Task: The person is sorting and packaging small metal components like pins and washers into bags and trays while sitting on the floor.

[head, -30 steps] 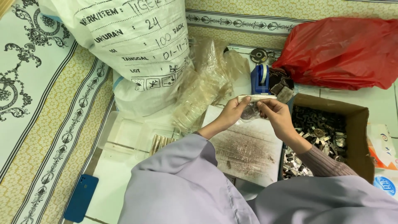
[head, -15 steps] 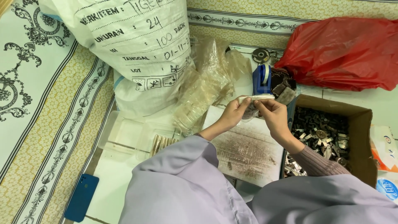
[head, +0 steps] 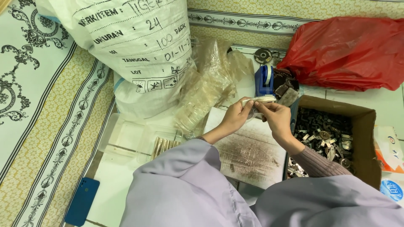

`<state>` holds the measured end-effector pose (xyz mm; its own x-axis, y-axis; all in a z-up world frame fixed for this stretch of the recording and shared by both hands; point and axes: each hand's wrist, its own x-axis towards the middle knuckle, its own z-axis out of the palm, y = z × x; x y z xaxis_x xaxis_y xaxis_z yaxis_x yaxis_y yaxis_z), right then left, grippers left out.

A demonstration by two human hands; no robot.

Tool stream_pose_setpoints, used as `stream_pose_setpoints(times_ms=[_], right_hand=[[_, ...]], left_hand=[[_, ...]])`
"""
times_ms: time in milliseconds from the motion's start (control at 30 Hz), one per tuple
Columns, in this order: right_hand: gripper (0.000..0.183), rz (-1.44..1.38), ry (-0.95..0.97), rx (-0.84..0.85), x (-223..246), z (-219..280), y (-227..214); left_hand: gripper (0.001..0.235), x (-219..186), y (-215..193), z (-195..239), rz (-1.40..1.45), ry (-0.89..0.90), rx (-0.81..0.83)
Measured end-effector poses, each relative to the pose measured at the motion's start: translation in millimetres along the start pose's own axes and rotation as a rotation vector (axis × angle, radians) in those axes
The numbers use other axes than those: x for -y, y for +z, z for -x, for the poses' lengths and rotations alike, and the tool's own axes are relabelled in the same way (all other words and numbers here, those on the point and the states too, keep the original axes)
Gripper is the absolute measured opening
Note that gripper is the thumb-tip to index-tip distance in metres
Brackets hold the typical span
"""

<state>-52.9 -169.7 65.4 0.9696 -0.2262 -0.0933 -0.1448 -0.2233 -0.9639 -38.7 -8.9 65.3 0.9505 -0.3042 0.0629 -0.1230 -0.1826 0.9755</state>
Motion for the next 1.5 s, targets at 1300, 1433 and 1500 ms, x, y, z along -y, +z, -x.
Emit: stream_pose_setpoints(times_ms=[1300, 1433, 1500], right_hand=[[0.051, -0.262, 0.173, 0.253, 45.0, 7.7, -18.7], [0.049, -0.286, 0.103, 0.269, 56.0, 19.7, -18.8], [0.037, -0.122, -0.050, 0.399, 60.6, 29.8, -19.5]], left_hand=[[0.026, 5.4, -20.5, 8.5, 0.130, 0.138, 0.054], [0.029, 6.7, -27.3, 11.6, 0.165, 0.151, -0.003], [0.033, -1.9, -34.7, 14.8, 0.173, 0.111, -0.009]])
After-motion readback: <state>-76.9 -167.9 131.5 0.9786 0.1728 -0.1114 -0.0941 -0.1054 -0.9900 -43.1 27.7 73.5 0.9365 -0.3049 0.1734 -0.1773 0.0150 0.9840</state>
